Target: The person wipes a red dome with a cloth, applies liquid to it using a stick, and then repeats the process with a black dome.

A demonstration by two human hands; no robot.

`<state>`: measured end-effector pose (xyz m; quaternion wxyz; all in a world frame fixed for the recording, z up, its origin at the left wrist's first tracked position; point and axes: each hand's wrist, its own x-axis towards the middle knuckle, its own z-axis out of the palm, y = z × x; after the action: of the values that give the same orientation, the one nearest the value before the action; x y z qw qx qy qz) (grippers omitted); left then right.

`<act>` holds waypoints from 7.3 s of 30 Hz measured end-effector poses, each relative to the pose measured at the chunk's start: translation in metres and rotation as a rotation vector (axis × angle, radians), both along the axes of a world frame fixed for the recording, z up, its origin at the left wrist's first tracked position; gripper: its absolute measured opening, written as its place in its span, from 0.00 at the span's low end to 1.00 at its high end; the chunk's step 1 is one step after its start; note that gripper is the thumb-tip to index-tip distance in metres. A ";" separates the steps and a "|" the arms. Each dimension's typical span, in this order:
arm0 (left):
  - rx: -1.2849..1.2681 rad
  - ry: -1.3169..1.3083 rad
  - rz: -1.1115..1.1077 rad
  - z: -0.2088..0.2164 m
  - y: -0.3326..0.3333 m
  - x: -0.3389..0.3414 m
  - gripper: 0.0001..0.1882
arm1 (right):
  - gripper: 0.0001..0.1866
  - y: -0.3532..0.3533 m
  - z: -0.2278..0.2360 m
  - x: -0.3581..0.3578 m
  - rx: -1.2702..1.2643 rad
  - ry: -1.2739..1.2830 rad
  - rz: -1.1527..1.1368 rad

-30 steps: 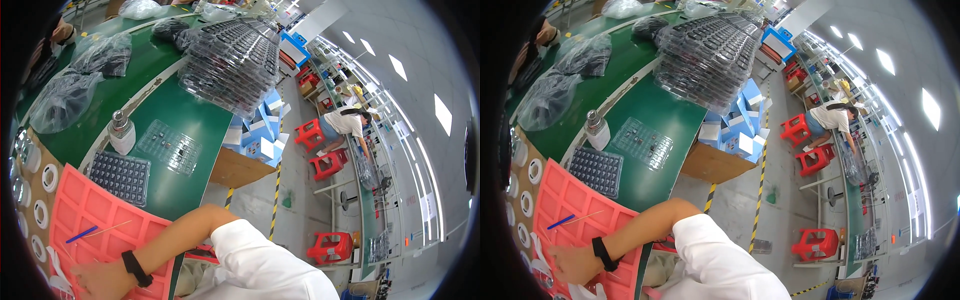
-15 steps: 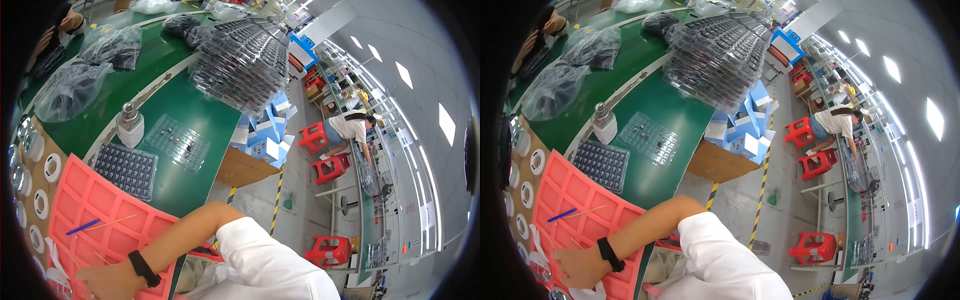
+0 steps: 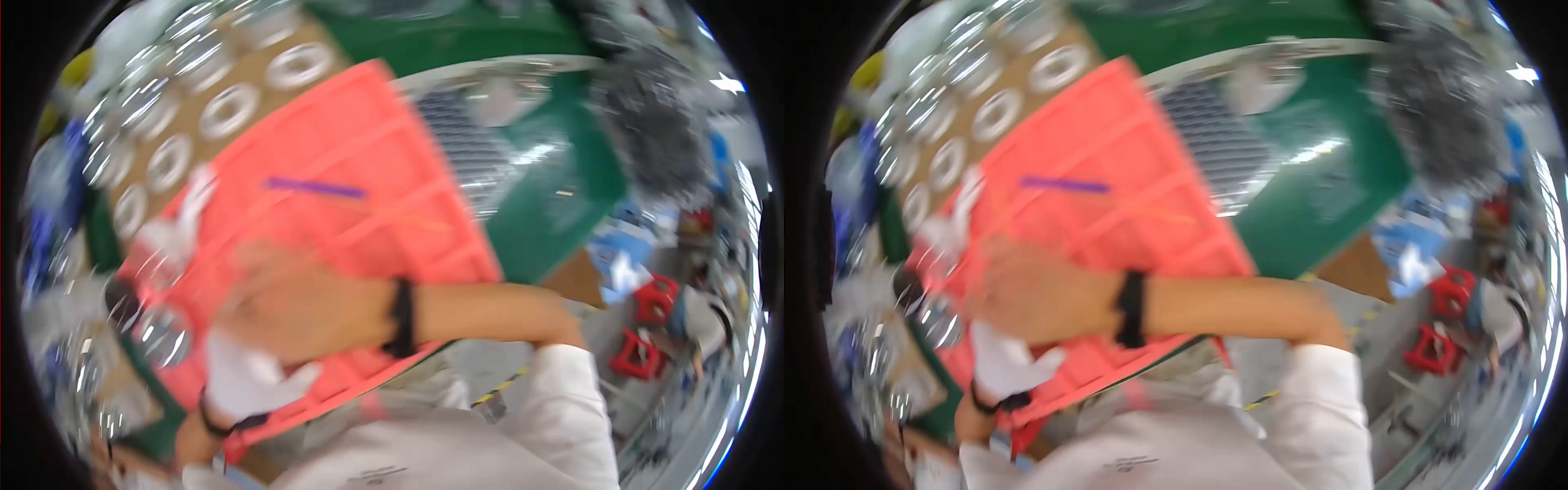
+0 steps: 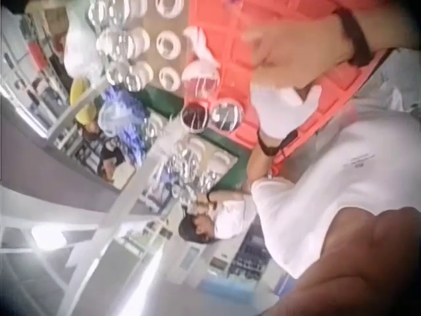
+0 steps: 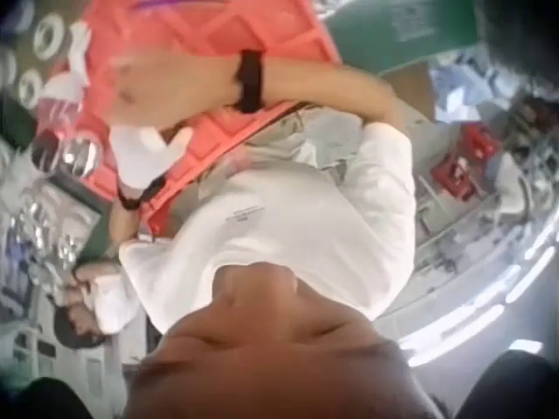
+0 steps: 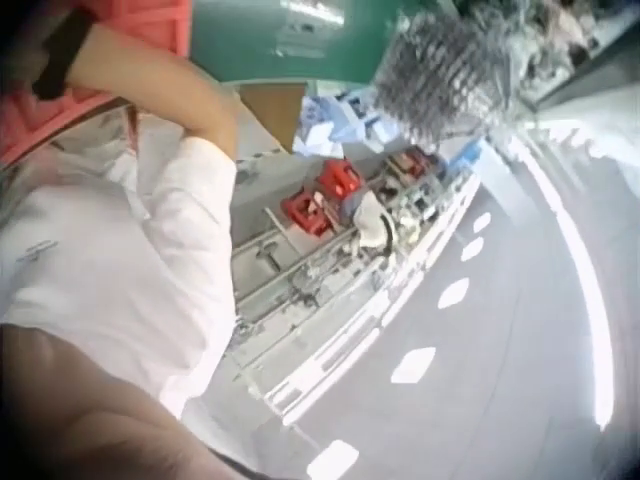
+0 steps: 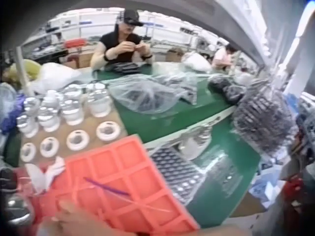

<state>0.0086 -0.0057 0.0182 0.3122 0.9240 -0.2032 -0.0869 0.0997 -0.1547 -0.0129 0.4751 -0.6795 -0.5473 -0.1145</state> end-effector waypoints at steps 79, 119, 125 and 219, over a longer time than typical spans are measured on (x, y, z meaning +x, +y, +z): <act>-0.205 0.003 0.128 -0.007 0.010 -0.016 0.37 | 0.06 -0.010 0.006 0.023 -0.140 0.362 0.194; -0.157 0.114 0.287 0.013 0.010 -0.032 0.42 | 0.07 -0.031 0.039 0.016 -0.396 0.448 0.215; 0.096 0.038 0.328 0.035 -0.004 -0.044 0.47 | 0.18 -0.074 0.068 -0.036 -0.830 0.297 -0.048; 0.143 -0.203 0.620 0.038 -0.050 -0.085 0.29 | 0.44 -0.056 0.002 -0.104 -0.195 0.458 -0.385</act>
<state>-0.0766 -0.0556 0.0562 0.2361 0.9654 0.0643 0.0904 -0.0046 -0.2108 -0.0109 0.4882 -0.8210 -0.2960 0.0067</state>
